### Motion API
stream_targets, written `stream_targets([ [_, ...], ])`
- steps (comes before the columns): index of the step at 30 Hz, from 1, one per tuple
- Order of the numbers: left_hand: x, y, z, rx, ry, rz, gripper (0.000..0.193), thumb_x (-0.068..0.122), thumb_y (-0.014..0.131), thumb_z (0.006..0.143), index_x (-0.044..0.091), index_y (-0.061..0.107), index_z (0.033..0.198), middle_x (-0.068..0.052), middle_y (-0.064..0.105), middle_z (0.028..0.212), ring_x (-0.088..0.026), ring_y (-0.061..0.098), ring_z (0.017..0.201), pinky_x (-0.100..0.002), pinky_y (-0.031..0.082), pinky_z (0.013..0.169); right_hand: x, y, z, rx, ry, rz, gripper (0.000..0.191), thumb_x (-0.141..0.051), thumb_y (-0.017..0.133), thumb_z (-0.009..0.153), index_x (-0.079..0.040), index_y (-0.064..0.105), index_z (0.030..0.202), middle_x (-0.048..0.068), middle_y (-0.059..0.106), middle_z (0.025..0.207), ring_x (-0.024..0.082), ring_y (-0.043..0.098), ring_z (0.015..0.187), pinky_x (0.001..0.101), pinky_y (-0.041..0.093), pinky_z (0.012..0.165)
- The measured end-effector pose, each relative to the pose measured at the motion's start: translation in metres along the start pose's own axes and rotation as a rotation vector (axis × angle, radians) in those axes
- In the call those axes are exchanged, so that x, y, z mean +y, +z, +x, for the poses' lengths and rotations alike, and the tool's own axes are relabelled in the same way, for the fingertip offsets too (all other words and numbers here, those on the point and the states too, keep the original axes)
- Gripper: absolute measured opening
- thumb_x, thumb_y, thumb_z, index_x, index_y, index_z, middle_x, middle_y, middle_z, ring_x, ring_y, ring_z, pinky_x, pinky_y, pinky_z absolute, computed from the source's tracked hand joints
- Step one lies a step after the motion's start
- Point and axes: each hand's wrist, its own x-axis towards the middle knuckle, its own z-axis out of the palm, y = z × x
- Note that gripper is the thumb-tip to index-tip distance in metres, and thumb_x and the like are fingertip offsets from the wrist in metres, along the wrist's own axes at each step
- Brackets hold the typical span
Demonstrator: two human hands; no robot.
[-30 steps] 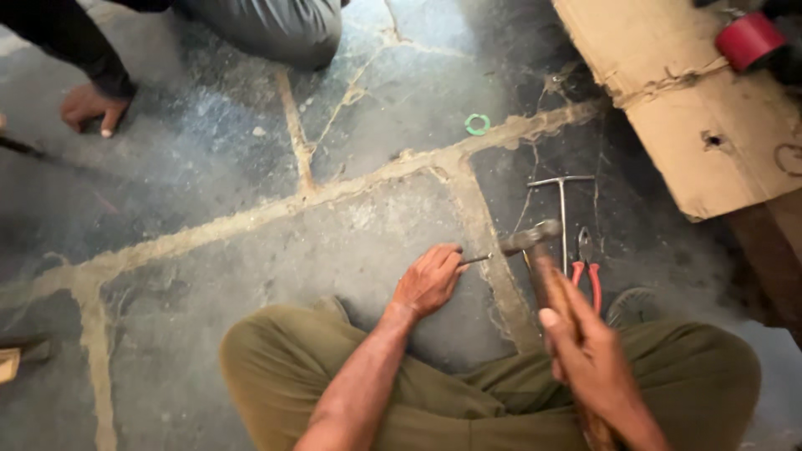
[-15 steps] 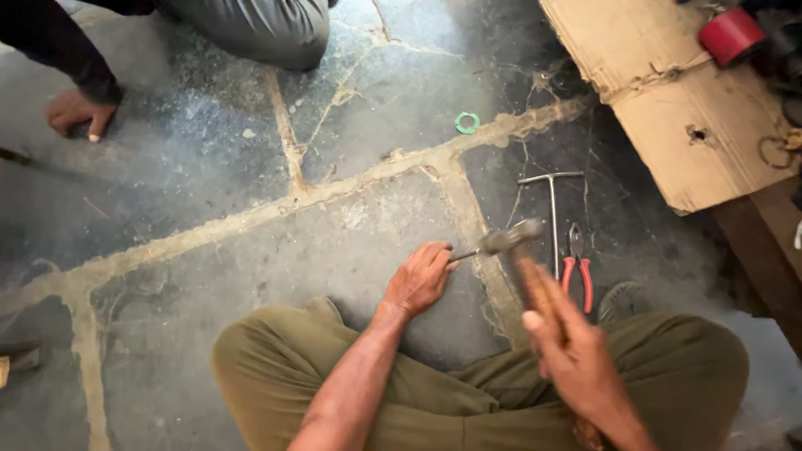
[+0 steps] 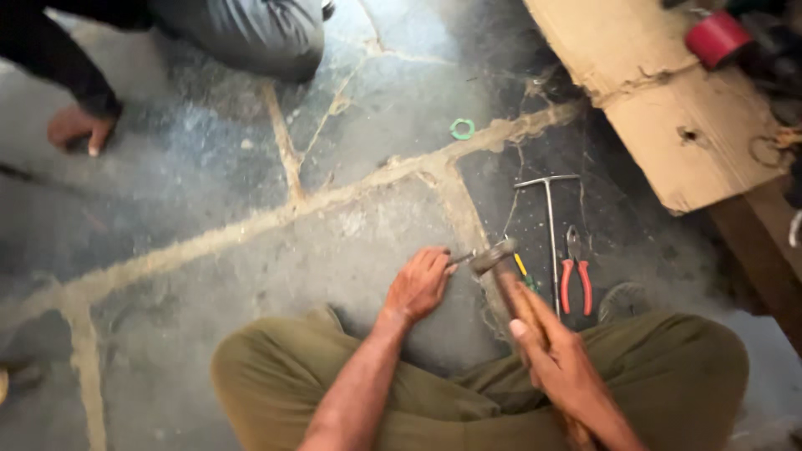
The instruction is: The person sits on the floor and uses a hammer and a metal rod to repeatedly strike a small cylindrical metal component. They adjust the component's position between strikes and occasionally inspect it. Another person is visible nearby but not directly involved in the task.
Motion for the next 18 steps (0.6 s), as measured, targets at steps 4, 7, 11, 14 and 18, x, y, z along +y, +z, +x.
stream_targets([
  [4, 0.012, -0.007, -0.001, -0.003, -0.290, -0.118, 0.022, 0.024, 0.059, 0.105, 0.005, 0.067, 0.111, -0.017, 0.069, 0.109, -0.037, 0.066, 0.106, -0.044, 0.053, 0.091, -0.001, -0.006, 0.014, 0.099, -0.098, 0.107, 0.053, -0.029, 0.057, 0.098, -0.016, 0.050, 0.150, -0.002, 0.054, 0.063, 0.008, 0.051, 0.047, 0.0273, 0.044, 0.042],
  [7, 0.008, -0.011, 0.008, 0.100, -0.527, -0.365, 0.034, 0.032, 0.051, 0.105, 0.004, 0.070, 0.112, -0.016, 0.074, 0.101, -0.030, 0.072, 0.096, -0.039, 0.055, 0.084, 0.001, -0.008, 0.063, 0.138, -0.138, 0.116, 0.050, -0.030, 0.057, 0.101, -0.016, 0.052, 0.149, -0.001, 0.054, 0.064, 0.008, 0.050, 0.047, 0.0272, 0.043, 0.042],
  [11, 0.004, -0.009, 0.011, 0.119, -0.514, -0.500, 0.047, 0.039, 0.046, 0.110, 0.002, 0.074, 0.107, -0.014, 0.078, 0.097, -0.022, 0.074, 0.091, -0.035, 0.056, 0.081, 0.035, 0.002, 0.101, 0.143, -0.026, 0.226, 0.047, -0.030, 0.056, 0.103, -0.013, 0.054, 0.146, 0.000, 0.056, 0.065, 0.009, 0.051, 0.045, 0.0276, 0.042, 0.040],
  [14, 0.000, -0.007, 0.010, 0.076, -0.600, -0.581, 0.050, 0.040, 0.046, 0.109, 0.001, 0.076, 0.102, -0.013, 0.075, 0.087, -0.020, 0.068, 0.083, -0.033, 0.054, 0.077, 0.059, 0.014, 0.104, 0.135, -0.031, 0.226, 0.040, -0.031, 0.056, 0.106, -0.008, 0.058, 0.139, 0.004, 0.057, 0.064, 0.012, 0.052, 0.043, 0.0294, 0.042, 0.041],
  [18, 0.000, -0.010, 0.007, 0.141, -0.588, -0.680, 0.041, 0.036, 0.051, 0.107, 0.001, 0.073, 0.104, -0.010, 0.075, 0.094, -0.016, 0.069, 0.087, -0.032, 0.054, 0.080, 0.072, 0.020, 0.097, 0.119, 0.060, 0.151, 0.053, -0.032, 0.057, 0.100, -0.017, 0.051, 0.151, 0.004, 0.059, 0.064, 0.013, 0.054, 0.044, 0.0305, 0.044, 0.042],
])
